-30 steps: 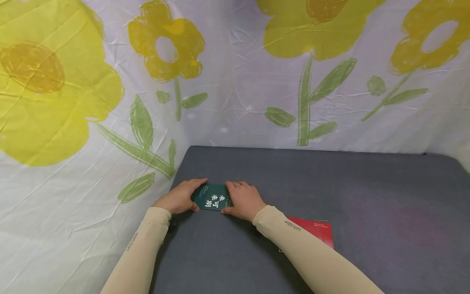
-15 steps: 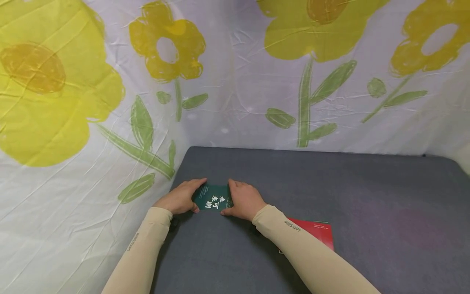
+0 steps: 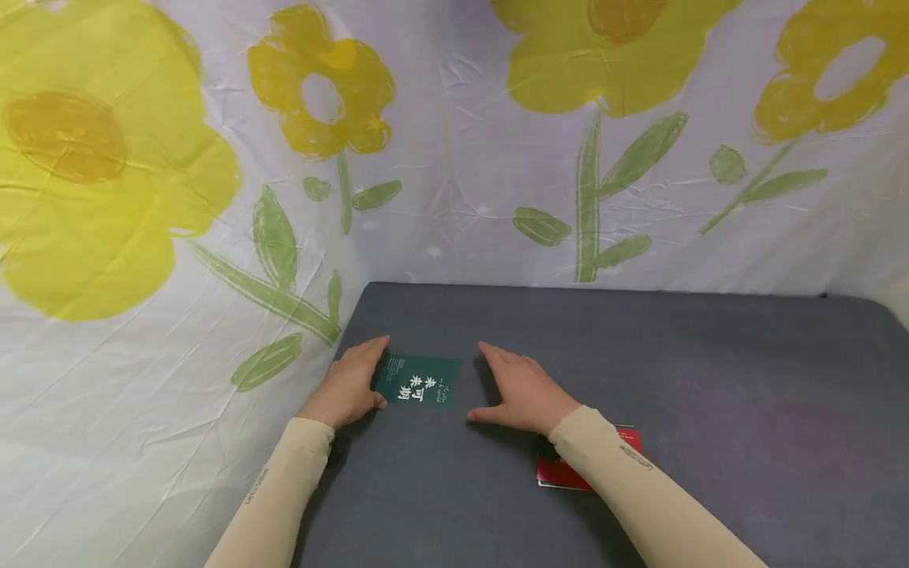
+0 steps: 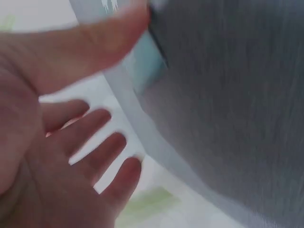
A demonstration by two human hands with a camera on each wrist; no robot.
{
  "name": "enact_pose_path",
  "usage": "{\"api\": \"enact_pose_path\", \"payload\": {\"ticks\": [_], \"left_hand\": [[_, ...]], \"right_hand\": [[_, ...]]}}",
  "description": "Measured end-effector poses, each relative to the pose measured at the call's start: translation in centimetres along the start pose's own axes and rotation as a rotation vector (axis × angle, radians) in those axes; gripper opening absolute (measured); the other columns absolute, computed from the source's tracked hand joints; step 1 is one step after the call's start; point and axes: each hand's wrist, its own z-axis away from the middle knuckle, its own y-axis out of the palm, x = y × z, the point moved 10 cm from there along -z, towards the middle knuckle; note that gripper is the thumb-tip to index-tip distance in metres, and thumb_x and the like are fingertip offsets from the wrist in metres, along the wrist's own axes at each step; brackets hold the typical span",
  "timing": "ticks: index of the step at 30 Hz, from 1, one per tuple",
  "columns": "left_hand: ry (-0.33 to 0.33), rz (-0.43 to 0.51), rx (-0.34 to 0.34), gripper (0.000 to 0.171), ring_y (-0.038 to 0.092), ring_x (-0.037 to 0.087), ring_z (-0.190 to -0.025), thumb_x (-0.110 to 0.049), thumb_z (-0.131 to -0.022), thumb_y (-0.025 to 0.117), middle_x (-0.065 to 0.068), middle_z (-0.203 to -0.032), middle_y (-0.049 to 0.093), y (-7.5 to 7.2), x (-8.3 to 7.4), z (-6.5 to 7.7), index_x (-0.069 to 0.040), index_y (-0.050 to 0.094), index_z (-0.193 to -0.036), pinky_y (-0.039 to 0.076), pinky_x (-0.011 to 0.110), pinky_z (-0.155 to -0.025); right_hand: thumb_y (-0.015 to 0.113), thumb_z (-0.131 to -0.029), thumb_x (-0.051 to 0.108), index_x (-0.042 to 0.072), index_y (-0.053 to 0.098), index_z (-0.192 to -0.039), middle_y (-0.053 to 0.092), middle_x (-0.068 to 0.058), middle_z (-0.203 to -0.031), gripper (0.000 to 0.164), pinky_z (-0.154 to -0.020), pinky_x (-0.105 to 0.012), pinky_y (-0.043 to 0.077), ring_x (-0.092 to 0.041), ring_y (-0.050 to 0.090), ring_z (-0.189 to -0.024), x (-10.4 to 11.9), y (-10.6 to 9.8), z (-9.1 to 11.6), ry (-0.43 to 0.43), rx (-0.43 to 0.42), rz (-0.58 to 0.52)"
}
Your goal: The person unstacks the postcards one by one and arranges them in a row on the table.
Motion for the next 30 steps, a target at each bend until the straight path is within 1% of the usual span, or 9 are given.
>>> {"api": "enact_pose_path", "payload": {"ticks": [3, 5, 9, 11, 12, 14, 17, 23, 30], "left_hand": [[0.082, -0.039, -0.079, 0.105, 0.044, 0.047, -0.154, -0.015, -0.083, 0.095, 0.021, -0.168, 0.045, 0.4, -3.6, 0.9, -0.003, 0.034, -0.168, 0.04, 0.071, -0.119], [0.168, -0.027, -0.067, 0.102, 0.046, 0.042, -0.153, -0.026, -0.087, 0.093, 0.018, -0.167, 0.047, 1.4, -7.2, 1.5, -0.006, 0.035, -0.168, 0.04, 0.068, -0.121], [0.333, 0.034, 0.087, 0.104, 0.046, 0.03, -0.155, -0.048, -0.09, 0.088, 0.009, -0.167, 0.048, 4.4, -14.6, 2.6, -0.013, 0.032, -0.171, 0.036, 0.057, -0.129], [0.375, 0.041, 0.164, 0.109, 0.043, 0.026, -0.157, -0.055, -0.087, 0.087, 0.005, -0.168, 0.047, 5.9, -16.9, 3.0, -0.016, 0.031, -0.171, 0.035, 0.053, -0.131], [0.381, 0.033, 0.193, 0.111, 0.042, 0.026, -0.158, -0.057, -0.085, 0.088, 0.004, -0.169, 0.046, 6.6, -17.6, 3.1, -0.017, 0.03, -0.171, 0.036, 0.051, -0.131], [0.38, 0.021, 0.226, 0.115, 0.039, 0.026, -0.159, -0.059, -0.083, 0.089, 0.003, -0.169, 0.044, 7.5, -18.4, 3.3, -0.016, 0.03, -0.171, 0.037, 0.05, -0.13], [0.37, 0.0, 0.222, 0.116, 0.04, 0.026, -0.158, -0.055, -0.081, 0.092, 0.002, -0.167, 0.046, 8.3, -18.7, 3.4, -0.014, 0.032, -0.17, 0.039, 0.048, -0.129], [0.375, -0.039, 0.16, 0.104, 0.05, 0.022, -0.149, -0.047, -0.085, 0.09, 0.003, -0.158, 0.054, 8.3, -19.2, 3.4, -0.01, 0.039, -0.167, 0.042, 0.047, -0.127], [0.433, -0.116, 0.14, 0.099, 0.055, 0.021, -0.141, -0.047, -0.085, 0.088, 0.003, -0.15, 0.058, 8.5, -20.2, 3.6, -0.006, 0.044, -0.164, 0.046, 0.043, -0.122]], "right_hand": [[0.088, -0.085, 0.06, 0.008, 0.034, -0.169, 0.046, -0.012, -0.17, 0.112, -0.129, -0.064, 0.032, -0.033, 0.048, -0.155, -2.3, -2.1, 4.2, 0.003, -0.066, 0.024], [0.088, -0.084, 0.06, 0.008, 0.039, -0.166, 0.051, -0.011, -0.166, 0.109, -0.127, -0.065, 0.033, -0.035, 0.051, -0.152, -3.6, -3.0, 7.0, 0.006, -0.092, 0.049], [0.092, -0.078, 0.061, 0.009, 0.049, -0.16, 0.06, -0.009, -0.156, 0.107, -0.122, -0.066, 0.039, -0.035, 0.056, -0.145, -5.5, -3.5, 11.1, 0.027, -0.096, 0.082], [0.094, -0.074, 0.063, 0.009, 0.052, -0.158, 0.062, -0.009, -0.153, 0.108, -0.119, -0.066, 0.042, -0.036, 0.057, -0.142, -6.1, -3.4, 12.3, 0.038, -0.086, 0.087], [0.095, -0.072, 0.063, 0.01, 0.052, -0.158, 0.062, -0.008, -0.152, 0.11, -0.118, -0.067, 0.043, -0.036, 0.057, -0.142, -6.2, -3.3, 12.7, 0.044, -0.08, 0.081], [0.096, -0.071, 0.062, 0.012, 0.053, -0.157, 0.062, -0.006, -0.152, 0.109, -0.117, -0.068, 0.044, -0.036, 0.057, -0.142, -6.3, -2.9, 13.3, 0.051, -0.067, 0.072], [0.097, -0.072, 0.055, 0.012, 0.054, -0.157, 0.063, -0.004, -0.152, 0.104, -0.116, -0.068, 0.045, -0.036, 0.057, -0.141, -6.1, -2.7, 13.7, 0.04, -0.064, 0.071], [0.1, -0.072, 0.041, 0.012, 0.059, -0.151, 0.067, -0.004, -0.146, 0.094, -0.111, -0.063, 0.051, -0.033, 0.064, -0.133, -5.8, -3.2, 14.3, 0.034, -0.102, 0.078], [0.099, -0.073, 0.041, 0.014, 0.063, -0.147, 0.068, -0.005, -0.143, 0.087, -0.102, -0.057, 0.059, -0.032, 0.069, -0.125, -6.0, -2.9, 15.6, 0.053, -0.126, 0.068]]}}
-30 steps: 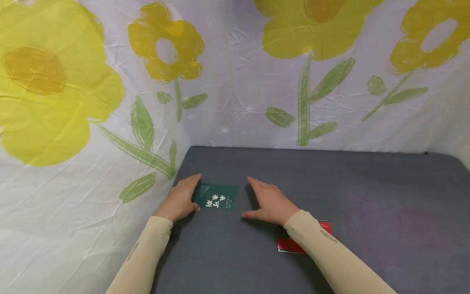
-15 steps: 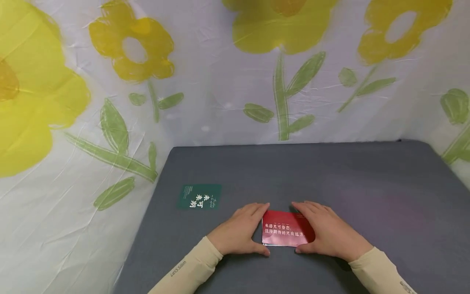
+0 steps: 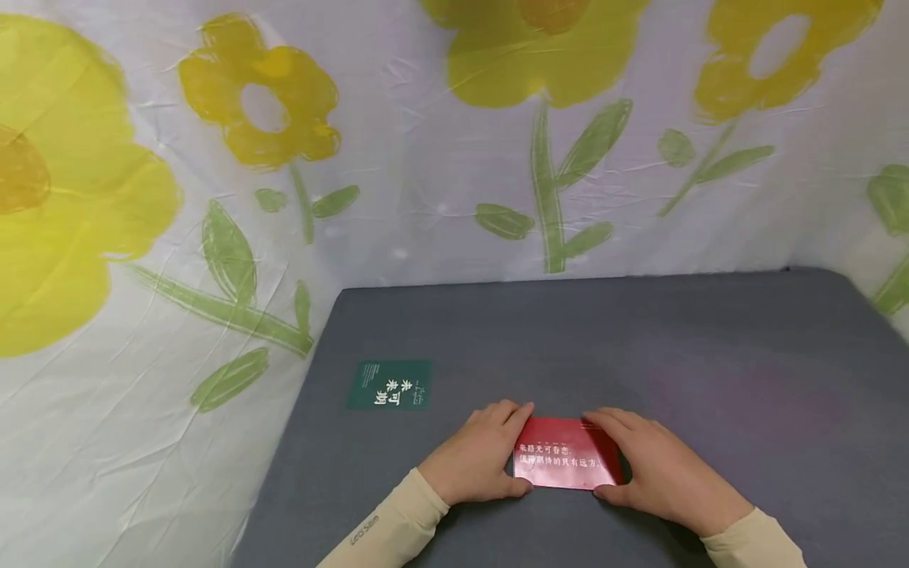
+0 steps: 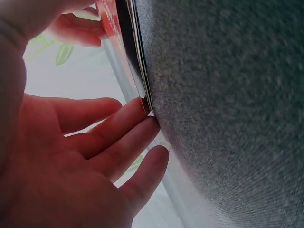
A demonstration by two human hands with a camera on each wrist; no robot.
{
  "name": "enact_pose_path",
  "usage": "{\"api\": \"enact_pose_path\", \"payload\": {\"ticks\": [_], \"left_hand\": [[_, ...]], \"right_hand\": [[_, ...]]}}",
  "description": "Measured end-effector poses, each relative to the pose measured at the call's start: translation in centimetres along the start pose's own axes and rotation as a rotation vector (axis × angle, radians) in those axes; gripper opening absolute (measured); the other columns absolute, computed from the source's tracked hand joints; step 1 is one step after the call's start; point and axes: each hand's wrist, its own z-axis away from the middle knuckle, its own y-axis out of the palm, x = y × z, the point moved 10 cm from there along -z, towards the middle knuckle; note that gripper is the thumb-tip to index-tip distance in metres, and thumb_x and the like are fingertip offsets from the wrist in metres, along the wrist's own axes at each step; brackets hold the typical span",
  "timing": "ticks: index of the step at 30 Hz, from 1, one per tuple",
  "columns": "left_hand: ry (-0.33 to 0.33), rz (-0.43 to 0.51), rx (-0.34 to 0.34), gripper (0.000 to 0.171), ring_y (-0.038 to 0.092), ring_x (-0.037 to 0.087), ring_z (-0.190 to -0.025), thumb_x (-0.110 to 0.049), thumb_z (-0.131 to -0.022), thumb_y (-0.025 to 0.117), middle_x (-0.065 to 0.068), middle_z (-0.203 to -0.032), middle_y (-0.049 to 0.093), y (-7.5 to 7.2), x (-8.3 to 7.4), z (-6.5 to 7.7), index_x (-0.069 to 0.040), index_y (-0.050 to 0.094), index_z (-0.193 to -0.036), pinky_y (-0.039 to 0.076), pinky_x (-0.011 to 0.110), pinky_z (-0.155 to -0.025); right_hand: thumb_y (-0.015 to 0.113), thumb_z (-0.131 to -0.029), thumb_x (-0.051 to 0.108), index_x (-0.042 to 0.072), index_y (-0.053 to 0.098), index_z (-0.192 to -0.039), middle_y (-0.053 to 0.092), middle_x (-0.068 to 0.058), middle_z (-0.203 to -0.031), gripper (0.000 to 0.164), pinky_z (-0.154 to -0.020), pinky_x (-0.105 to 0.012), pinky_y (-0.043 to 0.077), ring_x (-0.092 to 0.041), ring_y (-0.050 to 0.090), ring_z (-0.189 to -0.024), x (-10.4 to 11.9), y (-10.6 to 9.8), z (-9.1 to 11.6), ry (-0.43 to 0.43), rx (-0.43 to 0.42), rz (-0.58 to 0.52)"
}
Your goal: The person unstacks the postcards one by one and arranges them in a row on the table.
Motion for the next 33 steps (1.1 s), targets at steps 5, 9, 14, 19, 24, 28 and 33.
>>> {"api": "enact_pose_path", "payload": {"ticks": [5, 9, 14, 19, 24, 28, 33], "left_hand": [[0.001, -0.003, -0.003, 0.099, 0.054, 0.02, -0.141, -0.048, -0.085, 0.088, 0.003, -0.15, 0.057, 0.1, 0.0, -0.1, -0.006, 0.044, -0.163, 0.046, 0.041, -0.121], [0.001, 0.003, 0.008, 0.099, 0.054, 0.02, -0.142, -0.048, -0.086, 0.088, 0.003, -0.153, 0.057, 0.1, 0.2, 0.1, -0.007, 0.043, -0.164, 0.045, 0.041, -0.122], [-0.009, 0.035, 0.047, 0.1, 0.054, 0.019, -0.144, -0.05, -0.088, 0.087, 0.002, -0.156, 0.056, 0.3, 0.3, 0.0, -0.009, 0.041, -0.166, 0.043, 0.041, -0.125], [-0.014, 0.057, 0.063, 0.099, 0.053, 0.018, -0.145, -0.049, -0.088, 0.087, 0.002, -0.158, 0.055, 0.2, 0.6, 0.2, -0.01, 0.04, -0.166, 0.042, 0.042, -0.126], [-0.012, 0.079, 0.04, 0.099, 0.053, 0.018, -0.147, -0.045, -0.088, 0.088, 0.002, -0.159, 0.055, -0.6, 1.4, 0.2, -0.01, 0.039, -0.166, 0.043, 0.046, -0.124], [-0.046, 0.1, 0.03, 0.1, 0.051, 0.019, -0.149, -0.043, -0.087, 0.089, 0.001, -0.161, 0.054, -1.4, 3.0, 0.5, -0.012, 0.039, -0.167, 0.041, 0.049, -0.127], [-0.125, 0.173, 0.023, 0.101, 0.049, 0.021, -0.152, -0.04, -0.082, 0.092, 0.001, -0.164, 0.052, -2.6, 6.1, 0.7, -0.017, 0.041, -0.167, 0.037, 0.052, -0.13]], "right_hand": [[0.099, -0.072, 0.042, 0.013, 0.063, -0.146, 0.069, -0.006, -0.142, 0.087, -0.1, -0.057, 0.06, -0.031, 0.07, -0.123, 0.1, 0.0, 0.1, -0.003, -0.012, 0.01], [0.099, -0.072, 0.042, 0.013, 0.063, -0.146, 0.069, -0.005, -0.141, 0.088, -0.1, -0.058, 0.059, -0.03, 0.07, -0.122, 0.2, 0.0, -0.1, -0.012, -0.007, 0.017], [0.1, -0.07, 0.046, 0.015, 0.063, -0.147, 0.07, -0.003, -0.141, 0.091, -0.102, -0.058, 0.059, -0.029, 0.069, -0.122, 0.2, -0.1, 0.0, 0.001, 0.01, 0.023], [0.1, -0.07, 0.047, 0.016, 0.064, -0.146, 0.07, 0.001, -0.14, 0.09, -0.112, -0.064, 0.049, -0.026, 0.067, -0.126, 0.6, -0.4, 0.0, -0.014, -0.004, 0.041], [0.1, -0.072, 0.043, 0.015, 0.065, -0.145, 0.071, 0.002, -0.139, 0.086, -0.118, -0.069, 0.037, -0.025, 0.066, -0.128, 1.2, -0.8, -0.4, -0.038, -0.049, 0.046], [0.098, -0.074, 0.039, 0.014, 0.064, -0.145, 0.071, 0.001, -0.138, 0.082, -0.118, -0.072, 0.033, -0.026, 0.066, -0.128, 2.3, -0.7, -1.7, -0.071, -0.076, 0.051], [0.097, -0.075, 0.037, 0.012, 0.065, -0.144, 0.071, -0.001, -0.136, 0.08, -0.119, -0.071, 0.036, -0.025, 0.066, -0.127, 3.6, -0.5, -4.0, -0.094, -0.095, 0.058]]}}
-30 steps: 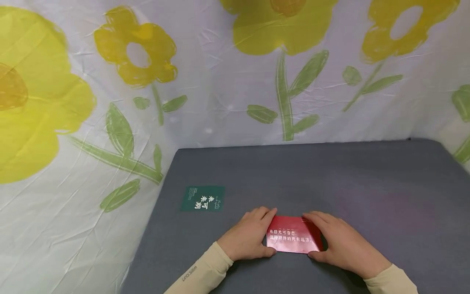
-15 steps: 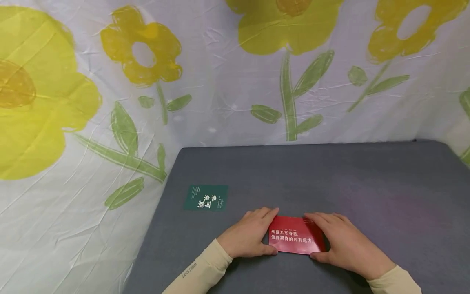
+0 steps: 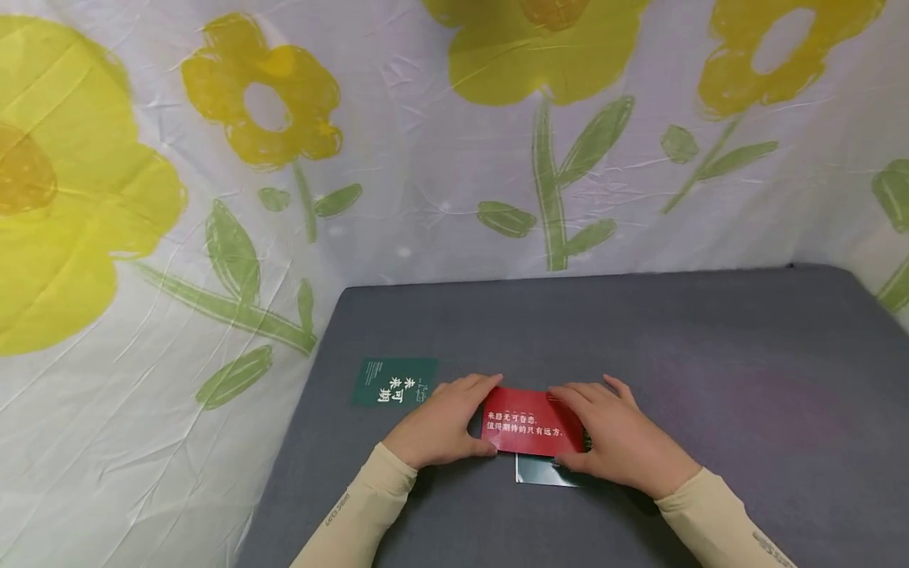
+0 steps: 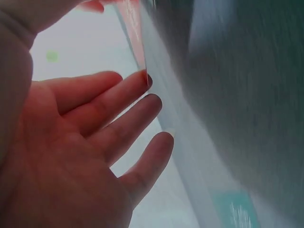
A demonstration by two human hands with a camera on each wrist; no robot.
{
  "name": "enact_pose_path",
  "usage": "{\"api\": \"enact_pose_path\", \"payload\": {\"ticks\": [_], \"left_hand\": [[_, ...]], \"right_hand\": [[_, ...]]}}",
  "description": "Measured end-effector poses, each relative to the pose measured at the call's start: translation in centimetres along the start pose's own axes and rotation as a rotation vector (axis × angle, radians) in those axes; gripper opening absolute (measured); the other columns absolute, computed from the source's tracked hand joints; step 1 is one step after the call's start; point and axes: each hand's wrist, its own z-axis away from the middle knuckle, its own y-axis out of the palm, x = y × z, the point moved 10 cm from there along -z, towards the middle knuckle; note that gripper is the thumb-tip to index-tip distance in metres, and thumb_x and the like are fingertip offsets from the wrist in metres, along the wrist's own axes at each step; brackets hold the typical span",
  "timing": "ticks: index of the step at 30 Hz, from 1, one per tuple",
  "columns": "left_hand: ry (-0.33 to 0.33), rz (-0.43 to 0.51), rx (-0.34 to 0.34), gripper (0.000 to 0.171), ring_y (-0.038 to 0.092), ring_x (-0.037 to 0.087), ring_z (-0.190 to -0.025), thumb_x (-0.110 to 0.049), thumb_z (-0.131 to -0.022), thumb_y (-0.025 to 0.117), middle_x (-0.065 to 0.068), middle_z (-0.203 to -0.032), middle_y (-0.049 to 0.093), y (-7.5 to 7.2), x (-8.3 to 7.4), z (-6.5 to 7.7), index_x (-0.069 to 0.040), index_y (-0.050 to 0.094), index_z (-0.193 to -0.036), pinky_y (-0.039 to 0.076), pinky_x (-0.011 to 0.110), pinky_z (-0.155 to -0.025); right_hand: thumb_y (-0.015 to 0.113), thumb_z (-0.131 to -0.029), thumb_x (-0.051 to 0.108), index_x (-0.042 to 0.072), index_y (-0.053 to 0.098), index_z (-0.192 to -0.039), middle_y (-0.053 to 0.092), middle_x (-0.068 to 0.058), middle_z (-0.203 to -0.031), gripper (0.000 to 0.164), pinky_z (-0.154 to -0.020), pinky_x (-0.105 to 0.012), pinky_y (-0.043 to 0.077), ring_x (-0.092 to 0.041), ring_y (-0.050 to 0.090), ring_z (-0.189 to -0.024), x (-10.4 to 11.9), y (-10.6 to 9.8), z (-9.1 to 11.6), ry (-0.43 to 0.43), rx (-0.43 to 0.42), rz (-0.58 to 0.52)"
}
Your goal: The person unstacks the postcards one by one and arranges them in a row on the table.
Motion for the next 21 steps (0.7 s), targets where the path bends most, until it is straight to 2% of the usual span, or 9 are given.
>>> {"api": "enact_pose_path", "payload": {"ticks": [4, 10, 15, 21], "left_hand": [[-0.051, 0.061, -0.031, 0.1, 0.047, 0.024, -0.153, -0.037, -0.081, 0.094, 0.001, -0.165, 0.052, -1.7, 2.7, 0.4, -0.02, 0.044, -0.166, 0.037, 0.057, -0.129], [-0.104, 0.117, -0.058, 0.098, 0.045, 0.027, -0.154, -0.033, -0.082, 0.094, 0.002, -0.166, 0.05, -3.1, 5.5, 0.6, -0.022, 0.044, -0.166, 0.037, 0.06, -0.128], [-0.132, 0.086, -0.081, 0.097, 0.043, 0.028, -0.157, -0.032, -0.084, 0.093, 0.004, -0.168, 0.048, -3.7, 7.1, 0.6, -0.022, 0.044, -0.167, 0.035, 0.061, -0.129], [-0.169, 0.075, -0.081, 0.097, 0.033, 0.029, -0.164, -0.032, -0.085, 0.093, 0.003, -0.172, 0.044, -3.5, 8.9, 0.8, -0.024, 0.042, -0.168, 0.03, 0.063, -0.131]], "right_hand": [[0.096, -0.076, 0.04, 0.011, 0.065, -0.144, 0.071, -0.003, -0.136, 0.08, -0.119, -0.071, 0.037, -0.027, 0.066, -0.128, 0.9, 0.9, -2.6, -0.021, 0.011, -0.007], [0.095, -0.077, 0.043, 0.011, 0.064, -0.146, 0.07, -0.005, -0.138, 0.082, -0.119, -0.071, 0.037, -0.028, 0.064, -0.131, 1.4, 2.1, -5.6, -0.035, 0.032, 0.002], [0.096, -0.076, 0.043, 0.011, 0.063, -0.147, 0.07, -0.007, -0.14, 0.085, -0.118, -0.068, 0.039, -0.029, 0.064, -0.131, 1.7, 3.1, -7.8, -0.025, 0.065, 0.005], [0.095, -0.078, 0.041, 0.01, 0.061, -0.149, 0.068, -0.01, -0.143, 0.084, -0.116, -0.066, 0.044, -0.032, 0.065, -0.13, 2.0, 4.5, -9.7, -0.004, 0.135, -0.018]]}}
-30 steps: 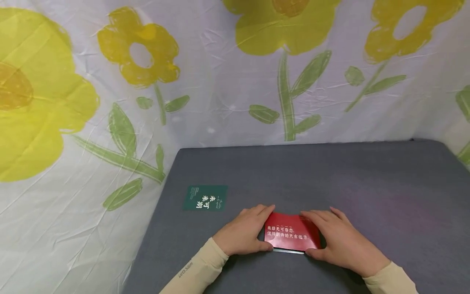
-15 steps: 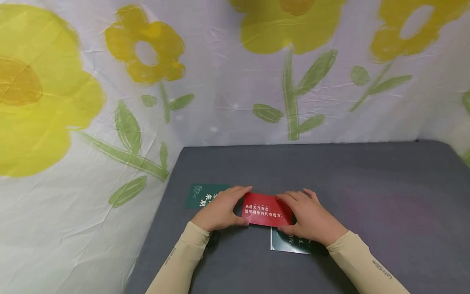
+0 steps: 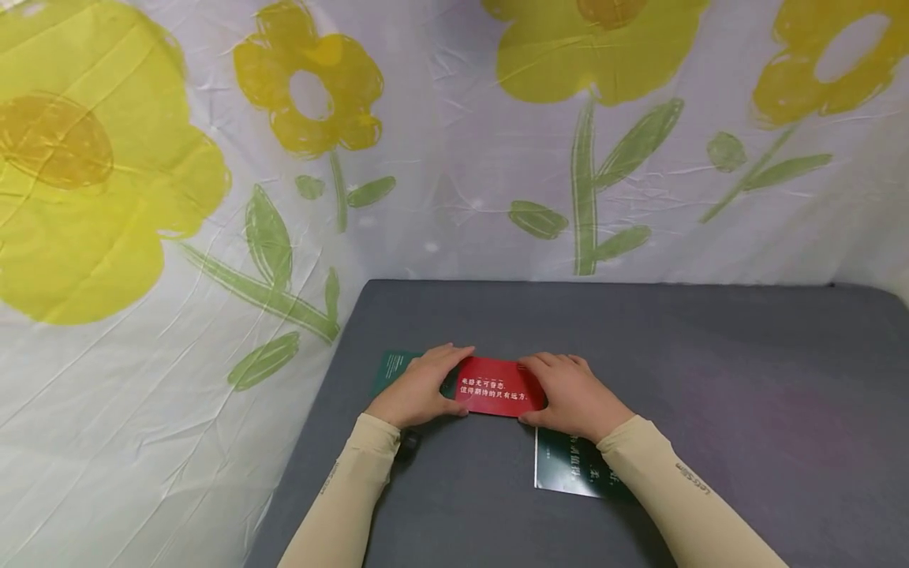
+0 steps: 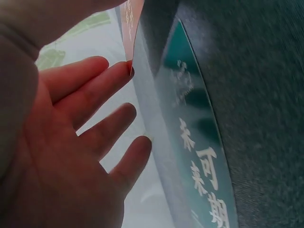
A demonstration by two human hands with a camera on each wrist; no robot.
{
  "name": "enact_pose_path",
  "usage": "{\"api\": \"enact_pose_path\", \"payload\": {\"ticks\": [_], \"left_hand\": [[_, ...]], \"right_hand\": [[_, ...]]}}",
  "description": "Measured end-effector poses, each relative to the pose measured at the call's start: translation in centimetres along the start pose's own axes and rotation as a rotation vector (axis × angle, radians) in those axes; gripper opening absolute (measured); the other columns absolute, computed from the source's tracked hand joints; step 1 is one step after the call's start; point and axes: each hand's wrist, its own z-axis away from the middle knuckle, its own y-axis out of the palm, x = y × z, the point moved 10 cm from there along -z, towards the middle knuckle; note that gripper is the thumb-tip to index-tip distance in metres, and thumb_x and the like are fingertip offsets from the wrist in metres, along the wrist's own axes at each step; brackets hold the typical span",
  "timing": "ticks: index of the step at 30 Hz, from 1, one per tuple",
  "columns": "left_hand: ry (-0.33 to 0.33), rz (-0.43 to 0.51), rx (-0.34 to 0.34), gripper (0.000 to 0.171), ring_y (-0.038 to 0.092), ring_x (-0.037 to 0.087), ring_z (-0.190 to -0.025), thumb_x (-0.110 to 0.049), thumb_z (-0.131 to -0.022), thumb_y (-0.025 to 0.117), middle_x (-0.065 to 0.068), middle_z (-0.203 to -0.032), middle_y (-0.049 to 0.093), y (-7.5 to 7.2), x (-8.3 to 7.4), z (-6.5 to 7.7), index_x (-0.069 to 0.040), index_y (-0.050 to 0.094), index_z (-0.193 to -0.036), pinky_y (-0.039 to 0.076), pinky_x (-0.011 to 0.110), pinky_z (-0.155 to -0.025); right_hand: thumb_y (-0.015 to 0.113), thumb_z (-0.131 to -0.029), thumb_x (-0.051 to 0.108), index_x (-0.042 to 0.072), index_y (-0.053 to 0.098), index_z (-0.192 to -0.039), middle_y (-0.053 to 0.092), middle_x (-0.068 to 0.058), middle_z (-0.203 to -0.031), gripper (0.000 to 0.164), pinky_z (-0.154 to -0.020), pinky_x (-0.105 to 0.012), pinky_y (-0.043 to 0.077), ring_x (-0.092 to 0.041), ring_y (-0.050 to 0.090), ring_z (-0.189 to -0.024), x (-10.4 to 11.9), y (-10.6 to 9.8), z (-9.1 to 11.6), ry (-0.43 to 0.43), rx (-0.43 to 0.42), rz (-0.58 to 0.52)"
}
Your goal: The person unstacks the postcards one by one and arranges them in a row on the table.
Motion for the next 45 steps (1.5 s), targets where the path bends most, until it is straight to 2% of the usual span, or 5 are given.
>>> {"api": "enact_pose_path", "payload": {"ticks": [6, 20, 30, 39, 45], "left_hand": [[-0.021, 0.02, 0.01, 0.095, 0.026, 0.027, -0.167, -0.03, -0.087, 0.092, 0.001, -0.173, 0.042, 0.4, 0.7, -0.2, -0.024, 0.042, -0.168, 0.039, 0.059, -0.127], [-0.021, -0.014, 0.014, 0.093, 0.022, 0.028, -0.168, -0.032, -0.088, 0.09, 0.001, -0.171, 0.046, 0.6, 1.6, -0.6, -0.022, 0.043, -0.167, 0.035, 0.061, -0.129], [-0.01, -0.006, 0.02, 0.091, 0.022, 0.031, -0.168, -0.03, -0.09, 0.089, 0.004, -0.17, 0.047, 0.5, 1.1, -1.0, -0.019, 0.043, -0.167, 0.027, 0.061, -0.132], [-0.005, -0.001, 0.026, 0.092, 0.023, 0.03, -0.168, -0.031, -0.09, 0.089, 0.004, -0.171, 0.045, 0.6, 1.2, -1.3, -0.02, 0.041, -0.168, 0.027, 0.061, -0.132], [0.01, -0.06, -0.007, 0.096, 0.026, 0.03, -0.167, -0.035, -0.089, 0.09, 0.001, -0.173, 0.043, 0.3, 0.3, -1.0, -0.02, 0.039, -0.169, 0.027, 0.06, -0.132]], "right_hand": [[0.096, -0.076, 0.041, 0.01, 0.06, -0.15, 0.068, -0.011, -0.145, 0.087, -0.116, -0.066, 0.045, -0.035, 0.063, -0.131, -0.4, 0.4, -0.5, 0.03, 0.021, -0.007], [0.097, -0.076, 0.044, 0.012, 0.06, -0.151, 0.067, -0.01, -0.146, 0.09, -0.11, -0.064, 0.051, -0.032, 0.059, -0.131, -0.7, 0.9, -1.1, 0.067, 0.028, -0.022], [0.097, -0.075, 0.044, 0.012, 0.06, -0.151, 0.068, -0.011, -0.145, 0.091, -0.111, -0.065, 0.05, -0.032, 0.057, -0.132, -1.2, 0.7, -1.0, 0.075, 0.02, -0.041], [0.096, -0.077, 0.042, 0.011, 0.061, -0.15, 0.069, -0.011, -0.143, 0.087, -0.109, -0.063, 0.052, -0.031, 0.058, -0.13, -1.4, 0.7, -1.1, 0.079, 0.021, -0.034], [0.093, -0.081, 0.046, 0.009, 0.054, -0.157, 0.058, -0.014, -0.159, 0.093, -0.111, -0.067, 0.05, -0.037, 0.057, -0.139, -1.3, 0.9, -0.9, 0.082, 0.034, -0.044]]}}
